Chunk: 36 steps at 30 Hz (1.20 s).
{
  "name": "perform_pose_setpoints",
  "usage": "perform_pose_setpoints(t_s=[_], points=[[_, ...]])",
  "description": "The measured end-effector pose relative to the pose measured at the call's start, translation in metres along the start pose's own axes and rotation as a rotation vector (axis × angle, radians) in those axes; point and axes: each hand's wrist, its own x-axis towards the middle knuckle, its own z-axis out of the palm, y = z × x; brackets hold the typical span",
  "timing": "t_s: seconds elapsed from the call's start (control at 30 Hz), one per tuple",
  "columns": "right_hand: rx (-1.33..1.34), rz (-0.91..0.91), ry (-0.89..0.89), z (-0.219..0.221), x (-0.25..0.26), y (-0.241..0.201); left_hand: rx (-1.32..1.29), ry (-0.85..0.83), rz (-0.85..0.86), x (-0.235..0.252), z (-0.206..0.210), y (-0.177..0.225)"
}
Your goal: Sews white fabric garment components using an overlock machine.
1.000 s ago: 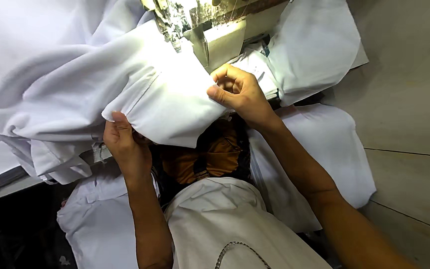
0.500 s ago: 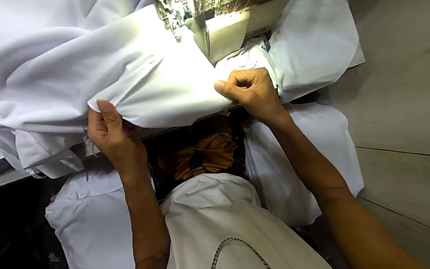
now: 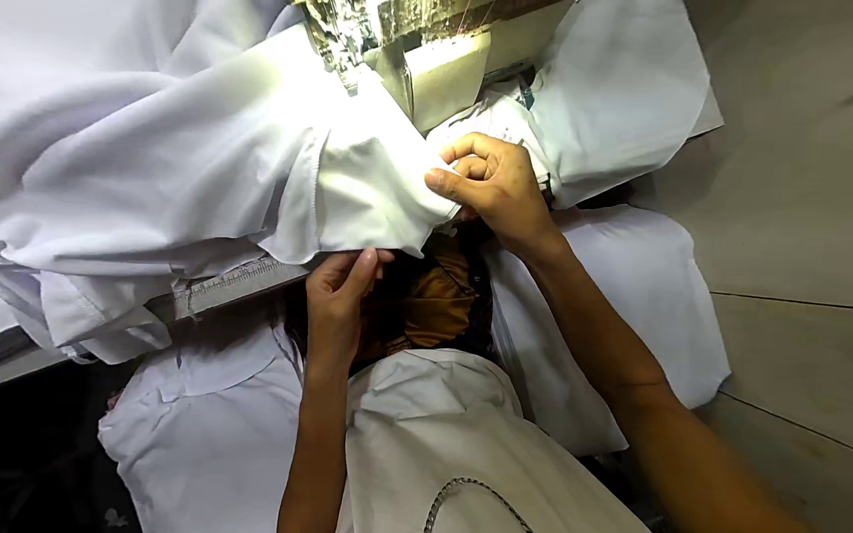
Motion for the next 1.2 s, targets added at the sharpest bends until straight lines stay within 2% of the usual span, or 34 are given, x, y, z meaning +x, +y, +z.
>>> perform_pose_setpoints(t_s=[0.07,0.17,0.33,0.47,0.53,0.63,0.77,0.87,1.0,1.13,1.2], points=[[-0.106,-0.051,0.004,-0.002,0.002,0.0,0.076,0.047,0.064,0.0,0.001,-0.001],[-0.211,-0.143,-0.028,-0.007,0.006,0.0,-0.003,0.047,0.081,0.0,-0.005,0.002],[-0.25,-0.113,-0.035,-0.015,0.01,-0.007,-0.104,0.023,0.013,0.007,-0.017,0.016],[-0.313,-0.117,-0.038,-0.016,0.012,-0.011,-0.034,0.152,-0.005,0.021,-0.027,0.027],[-0.34,-0.107,-0.058,-0.018,0.015,-0.014,-0.007,0.232,0.054,0.028,-0.03,0.031],[-0.336,-0.063,-0.129,-0.023,0.017,-0.024,0.077,0.365,0.245,0.033,-0.037,0.041],[-0.153,0.016,-0.192,-0.01,0.003,-0.03,0.44,0.471,0.458,0.043,-0.057,0.066],[-0.051,0.062,-0.098,0.021,-0.025,-0.022,0.529,0.427,0.494,0.071,-0.081,0.082],[0.038,0.029,0.075,0.058,-0.04,-0.008,0.579,0.336,0.374,0.092,-0.101,0.1],[0.043,-0.038,0.205,0.074,-0.044,-0.002,0.477,0.238,0.384,0.101,-0.101,0.105],[0.043,-0.033,0.225,0.075,-0.046,0.0,0.397,0.213,0.323,0.093,-0.095,0.1]])
